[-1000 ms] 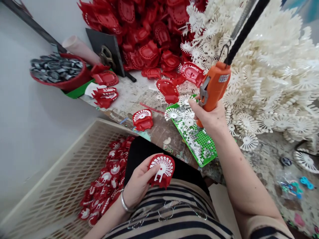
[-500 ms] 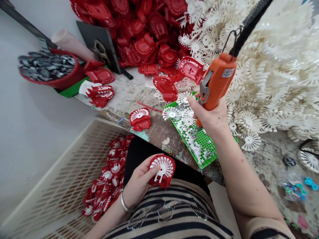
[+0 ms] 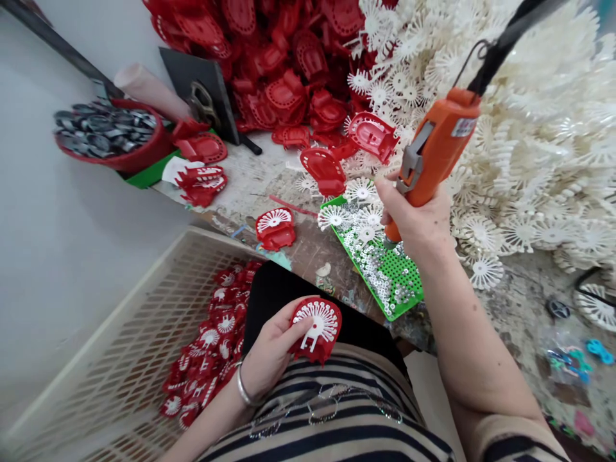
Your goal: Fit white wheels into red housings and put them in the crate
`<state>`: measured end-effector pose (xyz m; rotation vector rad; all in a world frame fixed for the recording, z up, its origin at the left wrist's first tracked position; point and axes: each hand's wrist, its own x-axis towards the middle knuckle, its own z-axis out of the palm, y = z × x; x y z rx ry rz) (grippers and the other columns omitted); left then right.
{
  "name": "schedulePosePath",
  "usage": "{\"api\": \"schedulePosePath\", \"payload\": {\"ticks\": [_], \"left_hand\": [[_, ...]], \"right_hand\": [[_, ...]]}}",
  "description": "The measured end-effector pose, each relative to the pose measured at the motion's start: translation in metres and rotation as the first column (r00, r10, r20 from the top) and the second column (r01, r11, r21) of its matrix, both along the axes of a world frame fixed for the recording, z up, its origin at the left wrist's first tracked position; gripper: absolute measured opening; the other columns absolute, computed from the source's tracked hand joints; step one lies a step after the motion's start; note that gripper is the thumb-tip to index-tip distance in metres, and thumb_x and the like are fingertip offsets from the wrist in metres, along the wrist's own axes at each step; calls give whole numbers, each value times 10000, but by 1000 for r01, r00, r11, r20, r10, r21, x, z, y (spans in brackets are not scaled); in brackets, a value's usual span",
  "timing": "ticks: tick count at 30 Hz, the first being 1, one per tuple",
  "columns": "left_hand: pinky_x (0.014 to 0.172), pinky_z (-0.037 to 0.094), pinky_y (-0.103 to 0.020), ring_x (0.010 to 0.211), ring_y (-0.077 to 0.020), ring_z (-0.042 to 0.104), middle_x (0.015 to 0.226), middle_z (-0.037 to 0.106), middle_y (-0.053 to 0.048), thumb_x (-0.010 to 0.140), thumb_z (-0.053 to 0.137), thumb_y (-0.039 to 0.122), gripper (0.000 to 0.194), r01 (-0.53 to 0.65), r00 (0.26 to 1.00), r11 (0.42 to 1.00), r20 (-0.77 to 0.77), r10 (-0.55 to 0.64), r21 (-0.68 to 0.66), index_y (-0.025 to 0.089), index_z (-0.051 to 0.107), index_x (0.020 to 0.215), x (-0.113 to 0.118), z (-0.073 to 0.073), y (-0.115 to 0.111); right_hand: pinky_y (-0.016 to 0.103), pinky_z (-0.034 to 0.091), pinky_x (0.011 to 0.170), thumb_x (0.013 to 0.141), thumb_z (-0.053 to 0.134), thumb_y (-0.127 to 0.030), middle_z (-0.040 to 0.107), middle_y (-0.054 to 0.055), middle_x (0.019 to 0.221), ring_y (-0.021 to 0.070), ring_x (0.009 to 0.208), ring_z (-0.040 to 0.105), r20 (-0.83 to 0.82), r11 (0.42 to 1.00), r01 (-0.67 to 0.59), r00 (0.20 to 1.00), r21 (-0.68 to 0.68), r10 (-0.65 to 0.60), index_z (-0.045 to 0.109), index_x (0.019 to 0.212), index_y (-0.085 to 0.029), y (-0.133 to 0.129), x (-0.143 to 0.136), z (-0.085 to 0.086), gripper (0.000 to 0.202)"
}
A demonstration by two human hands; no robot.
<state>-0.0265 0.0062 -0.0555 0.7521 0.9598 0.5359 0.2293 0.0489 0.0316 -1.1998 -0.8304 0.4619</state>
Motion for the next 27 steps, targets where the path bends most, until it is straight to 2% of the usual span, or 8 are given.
{"api": "schedulePosePath", "payload": {"ticks": [5, 9, 12, 15, 19, 27], "left_hand": [[710, 525, -237, 762, -133, 636, 946, 724, -44, 758, 742, 326, 385, 22, 1000, 999, 2, -22, 35, 182, 654, 1104, 0, 6, 3], [620, 516, -205, 682, -111, 622, 890, 722, -23, 758, 740, 313, 361, -1, 1000, 996, 22, -1, 87, 184, 657, 1085, 6, 16, 9], [598, 519, -206, 641, -105, 621, 856, 724, -16, 734, 757, 290, 362, -68, 993, 995, 99, 61, 69, 174, 661, 1063, 13, 26, 12], [615, 528, -210, 654, -110, 637, 827, 726, -17, 720, 763, 265, 336, -138, 976, 990, 174, 131, 31, 157, 673, 1025, 16, 35, 13], [587, 516, -197, 606, -96, 623, 768, 721, -7, 714, 759, 238, 314, -168, 959, 986, 229, 164, -1, 143, 672, 1000, 16, 40, 12], [575, 499, -192, 605, -97, 619, 765, 718, -11, 737, 737, 259, 294, -147, 956, 989, 260, 138, 18, 140, 668, 997, 9, 47, 9]], "right_hand": [[283, 378, 354, 693, 780, -327, 484, -75, 451, 122, 352, 455, -21, 998, -34, 999, 61, 35, 597, 727, -267, -10, -7, 20, 195], [273, 375, 340, 725, 743, -278, 469, -78, 441, 111, 330, 430, -62, 980, -157, 984, 124, 165, 591, 759, -246, -21, -27, 33, 159], [274, 388, 334, 748, 709, -253, 476, -73, 448, 110, 326, 424, -135, 953, -255, 951, 162, 277, 596, 795, -225, -28, -53, 39, 126], [262, 387, 333, 764, 701, -272, 478, -78, 459, 105, 327, 427, -194, 922, -337, 908, 188, 372, 583, 811, -224, -30, -79, 42, 135], [255, 381, 335, 766, 705, -265, 476, -86, 449, 107, 321, 433, -229, 897, -396, 871, 196, 435, 575, 815, -222, -28, -102, 42, 145], [254, 382, 346, 737, 708, -268, 503, -78, 444, 101, 318, 426, -227, 901, -402, 874, 162, 431, 577, 791, -207, -28, -118, 41, 154]]}}
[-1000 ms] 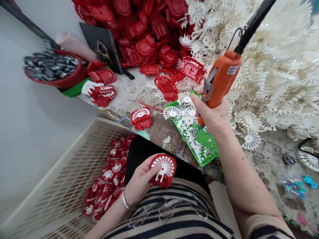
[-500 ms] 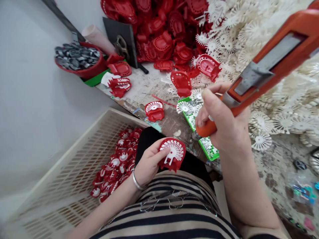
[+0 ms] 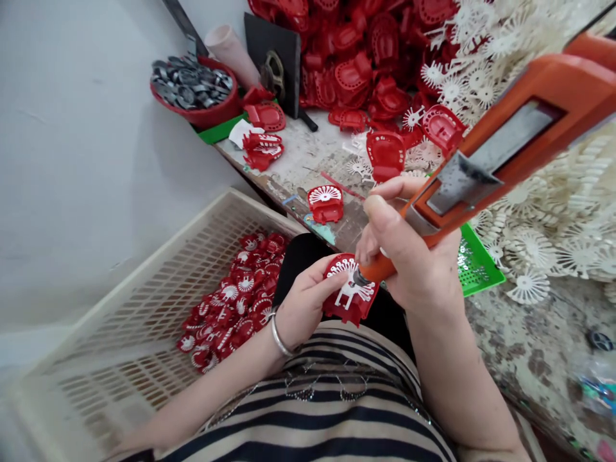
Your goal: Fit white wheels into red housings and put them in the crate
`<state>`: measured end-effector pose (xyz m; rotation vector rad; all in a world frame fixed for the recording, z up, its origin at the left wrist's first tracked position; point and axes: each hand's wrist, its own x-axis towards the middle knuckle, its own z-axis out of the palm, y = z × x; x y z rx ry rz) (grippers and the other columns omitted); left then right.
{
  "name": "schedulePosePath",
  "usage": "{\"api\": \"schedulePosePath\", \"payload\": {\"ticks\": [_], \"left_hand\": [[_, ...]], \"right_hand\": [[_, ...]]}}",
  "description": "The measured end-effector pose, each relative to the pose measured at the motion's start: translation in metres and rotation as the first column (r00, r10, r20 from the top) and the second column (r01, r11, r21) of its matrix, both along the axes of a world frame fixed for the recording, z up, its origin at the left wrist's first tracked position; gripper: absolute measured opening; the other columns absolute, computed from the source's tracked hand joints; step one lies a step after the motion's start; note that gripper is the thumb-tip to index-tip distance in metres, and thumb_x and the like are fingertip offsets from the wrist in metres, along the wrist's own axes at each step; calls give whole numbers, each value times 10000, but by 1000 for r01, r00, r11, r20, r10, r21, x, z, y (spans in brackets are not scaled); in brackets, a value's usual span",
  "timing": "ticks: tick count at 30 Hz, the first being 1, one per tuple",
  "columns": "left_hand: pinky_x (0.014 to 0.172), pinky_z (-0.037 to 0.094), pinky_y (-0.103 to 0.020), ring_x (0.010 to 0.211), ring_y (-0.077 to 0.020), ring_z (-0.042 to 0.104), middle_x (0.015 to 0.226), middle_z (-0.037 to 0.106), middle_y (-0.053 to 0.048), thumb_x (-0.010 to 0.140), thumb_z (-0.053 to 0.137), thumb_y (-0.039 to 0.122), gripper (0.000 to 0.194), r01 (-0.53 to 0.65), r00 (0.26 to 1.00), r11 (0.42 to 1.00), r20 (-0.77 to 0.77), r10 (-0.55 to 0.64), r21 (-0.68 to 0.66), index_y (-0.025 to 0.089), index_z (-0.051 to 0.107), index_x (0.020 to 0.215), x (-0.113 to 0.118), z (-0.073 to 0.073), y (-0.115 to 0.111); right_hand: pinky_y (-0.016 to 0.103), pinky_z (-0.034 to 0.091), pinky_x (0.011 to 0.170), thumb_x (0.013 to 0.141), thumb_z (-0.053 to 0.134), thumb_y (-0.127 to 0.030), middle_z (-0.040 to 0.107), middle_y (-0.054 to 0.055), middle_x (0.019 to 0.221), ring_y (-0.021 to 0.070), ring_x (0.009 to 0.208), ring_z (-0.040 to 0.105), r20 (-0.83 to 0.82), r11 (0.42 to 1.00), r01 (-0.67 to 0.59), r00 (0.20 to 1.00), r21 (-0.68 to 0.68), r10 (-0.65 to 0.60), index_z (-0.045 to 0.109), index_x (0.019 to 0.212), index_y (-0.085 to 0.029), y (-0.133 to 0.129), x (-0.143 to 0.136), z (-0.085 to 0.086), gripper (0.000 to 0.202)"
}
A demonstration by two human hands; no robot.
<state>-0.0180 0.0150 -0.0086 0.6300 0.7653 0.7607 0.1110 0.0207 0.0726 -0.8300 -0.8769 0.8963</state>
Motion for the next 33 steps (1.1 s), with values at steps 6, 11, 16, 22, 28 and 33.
{"api": "schedulePosePath", "payload": {"ticks": [6, 11, 16, 22, 28, 33], "left_hand": [[534, 484, -200, 558, -103, 607, 713, 698, 1, 714, 748, 280, 315, 27, 1000, 999, -8, -27, -39, 143, 659, 983, -3, 6, -1], [589, 494, -220, 583, -109, 614, 723, 699, 3, 726, 732, 279, 273, 40, 999, 999, -9, -40, -36, 152, 664, 959, -5, 4, -2], [601, 480, -223, 556, -97, 586, 684, 679, 16, 722, 731, 269, 243, 38, 999, 999, -2, -38, -31, 150, 671, 925, -6, 3, -1], [599, 476, -234, 567, -112, 598, 706, 696, -5, 694, 749, 282, 254, 38, 999, 998, 13, -37, -57, 147, 681, 898, -5, 1, -1], [573, 476, -231, 564, -121, 611, 705, 704, -14, 689, 752, 280, 258, 34, 999, 996, 27, -32, -87, 144, 678, 896, -4, 0, -1], [579, 474, -218, 574, -111, 610, 713, 704, -14, 707, 738, 261, 244, 40, 999, 996, 34, -37, -79, 138, 686, 911, -3, -1, -2]], "right_hand": [[259, 387, 356, 753, 657, -237, 505, -83, 437, 106, 320, 431, 36, 1000, 11, 999, -18, -11, 560, 796, -197, 0, -4, 2, 113], [253, 378, 357, 738, 638, -235, 501, -88, 427, 104, 313, 420, 52, 998, 31, 998, -51, -28, 554, 774, -212, 1, -8, 3, 95], [269, 367, 349, 741, 675, -237, 509, -79, 440, 110, 322, 420, 60, 999, 18, 998, -50, -15, 565, 793, -211, 0, -11, 0, 125], [275, 382, 359, 758, 683, -213, 518, -73, 474, 104, 342, 435, 68, 1000, -11, 998, -20, 12, 580, 821, -201, -4, -11, -1, 122], [282, 392, 372, 760, 688, -203, 522, -69, 483, 109, 356, 453, 80, 1000, -10, 997, -25, 12, 577, 828, -195, -6, -11, -1, 130], [277, 358, 355, 762, 672, -187, 511, -69, 462, 109, 338, 427, 70, 1000, 7, 998, -27, -5, 578, 813, -200, -5, -11, -3, 107]]}}
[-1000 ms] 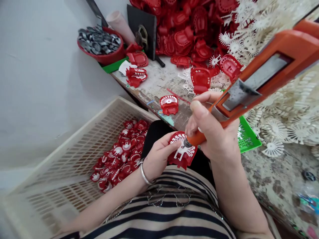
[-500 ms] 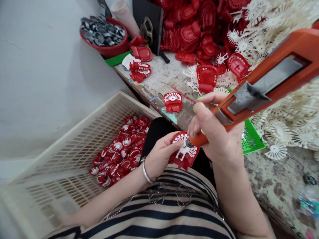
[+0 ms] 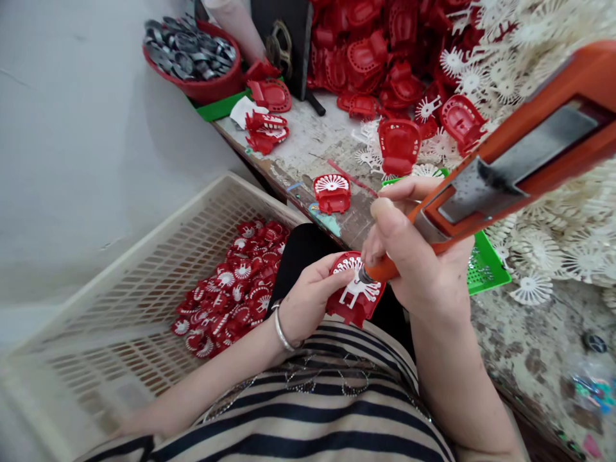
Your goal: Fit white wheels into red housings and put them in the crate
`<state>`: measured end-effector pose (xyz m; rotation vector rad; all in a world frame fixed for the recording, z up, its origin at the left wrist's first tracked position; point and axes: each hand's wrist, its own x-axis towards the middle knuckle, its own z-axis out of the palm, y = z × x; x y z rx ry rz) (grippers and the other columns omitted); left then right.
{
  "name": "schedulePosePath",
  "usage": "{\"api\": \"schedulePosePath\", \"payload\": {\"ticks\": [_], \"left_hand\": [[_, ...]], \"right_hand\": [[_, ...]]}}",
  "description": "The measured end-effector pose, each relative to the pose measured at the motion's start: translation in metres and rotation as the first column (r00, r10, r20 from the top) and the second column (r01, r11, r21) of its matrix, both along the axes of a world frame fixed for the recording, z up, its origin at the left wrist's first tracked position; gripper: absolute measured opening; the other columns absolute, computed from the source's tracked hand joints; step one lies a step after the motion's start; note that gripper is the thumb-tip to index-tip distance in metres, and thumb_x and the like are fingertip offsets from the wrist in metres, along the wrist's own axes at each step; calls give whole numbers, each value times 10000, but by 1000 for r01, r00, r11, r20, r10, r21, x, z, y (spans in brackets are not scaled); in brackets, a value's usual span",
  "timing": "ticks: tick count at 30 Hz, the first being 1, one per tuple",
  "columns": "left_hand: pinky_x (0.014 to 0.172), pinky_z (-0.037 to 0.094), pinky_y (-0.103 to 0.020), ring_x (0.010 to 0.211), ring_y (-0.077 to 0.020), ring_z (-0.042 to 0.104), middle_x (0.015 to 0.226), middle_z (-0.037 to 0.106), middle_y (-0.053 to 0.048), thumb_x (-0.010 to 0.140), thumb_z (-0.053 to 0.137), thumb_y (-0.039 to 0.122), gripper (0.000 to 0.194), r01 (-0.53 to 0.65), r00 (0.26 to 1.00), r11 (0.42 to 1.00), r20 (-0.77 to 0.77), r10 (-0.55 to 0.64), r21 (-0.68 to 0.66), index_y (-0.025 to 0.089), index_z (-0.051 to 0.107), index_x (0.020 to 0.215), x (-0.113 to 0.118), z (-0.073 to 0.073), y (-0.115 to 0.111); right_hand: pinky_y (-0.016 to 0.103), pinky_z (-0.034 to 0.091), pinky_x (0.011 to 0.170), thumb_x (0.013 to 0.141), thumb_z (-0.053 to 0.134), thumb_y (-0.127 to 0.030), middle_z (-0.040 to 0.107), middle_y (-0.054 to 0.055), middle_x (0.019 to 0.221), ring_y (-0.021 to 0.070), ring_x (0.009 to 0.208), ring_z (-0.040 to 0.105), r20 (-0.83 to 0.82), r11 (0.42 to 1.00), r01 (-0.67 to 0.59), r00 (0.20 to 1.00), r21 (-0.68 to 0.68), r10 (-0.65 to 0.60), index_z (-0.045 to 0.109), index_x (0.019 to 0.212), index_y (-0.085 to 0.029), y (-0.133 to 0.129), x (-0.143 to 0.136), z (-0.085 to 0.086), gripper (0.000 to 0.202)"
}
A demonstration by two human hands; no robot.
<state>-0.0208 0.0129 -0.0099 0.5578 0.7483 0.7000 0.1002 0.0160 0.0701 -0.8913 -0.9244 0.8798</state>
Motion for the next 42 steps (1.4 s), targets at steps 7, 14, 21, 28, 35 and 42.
{"api": "schedulePosePath", "payload": {"ticks": [7, 14, 21, 28, 35, 42], "left_hand": [[527, 451, -209, 528, -110, 600, 658, 695, -17, 641, 769, 243, 226, -10, 1000, 995, 23, 13, -102, 123, 689, 815, 4, 1, -1], [552, 446, -229, 541, -117, 597, 680, 696, -21, 628, 774, 253, 247, -10, 1000, 994, 14, 11, -108, 128, 688, 823, 4, 1, -3], [561, 441, -229, 539, -106, 571, 673, 675, -3, 690, 728, 290, 235, 30, 999, 999, -30, -30, -15, 146, 673, 867, 4, 1, -6], [537, 410, -212, 543, -98, 546, 660, 650, 8, 709, 683, 255, 174, 39, 996, 999, -76, -39, 2, 151, 664, 847, 6, 2, -8], [516, 380, -213, 507, -96, 515, 599, 626, 3, 632, 682, 217, 137, 21, 999, 998, -39, -24, -62, 132, 664, 738, 12, 7, -9], [488, 363, -210, 485, -97, 498, 559, 596, 7, 609, 654, 207, 89, 58, 997, 994, -37, -62, -92, 138, 632, 660, 14, 5, -12]], "right_hand": [[272, 336, 351, 750, 700, -245, 494, -74, 454, 105, 329, 406, 35, 999, 45, 998, -27, -44, 582, 787, -239, -1, 0, -2, 124], [274, 330, 350, 745, 707, -249, 500, -72, 451, 110, 330, 403, 23, 998, 48, 999, -51, -47, 570, 773, -247, -3, 2, -3, 140], [270, 368, 363, 756, 719, -251, 493, -75, 454, 103, 332, 415, 70, 998, 59, 996, -31, -56, 573, 807, -234, -6, 2, -3, 156], [274, 364, 330, 791, 672, -196, 497, -65, 462, 105, 318, 414, 120, 997, 71, 990, 6, -71, 597, 809, -222, -10, -3, -2, 81], [257, 360, 313, 801, 677, -175, 491, -67, 472, 96, 314, 408, 145, 999, 41, 988, 22, -44, 586, 814, -216, -13, -5, -1, 100], [249, 348, 312, 788, 656, -139, 498, -70, 445, 103, 314, 429, 131, 999, -3, 991, -40, 8, 569, 762, -204, -20, -3, -3, 112]]}}
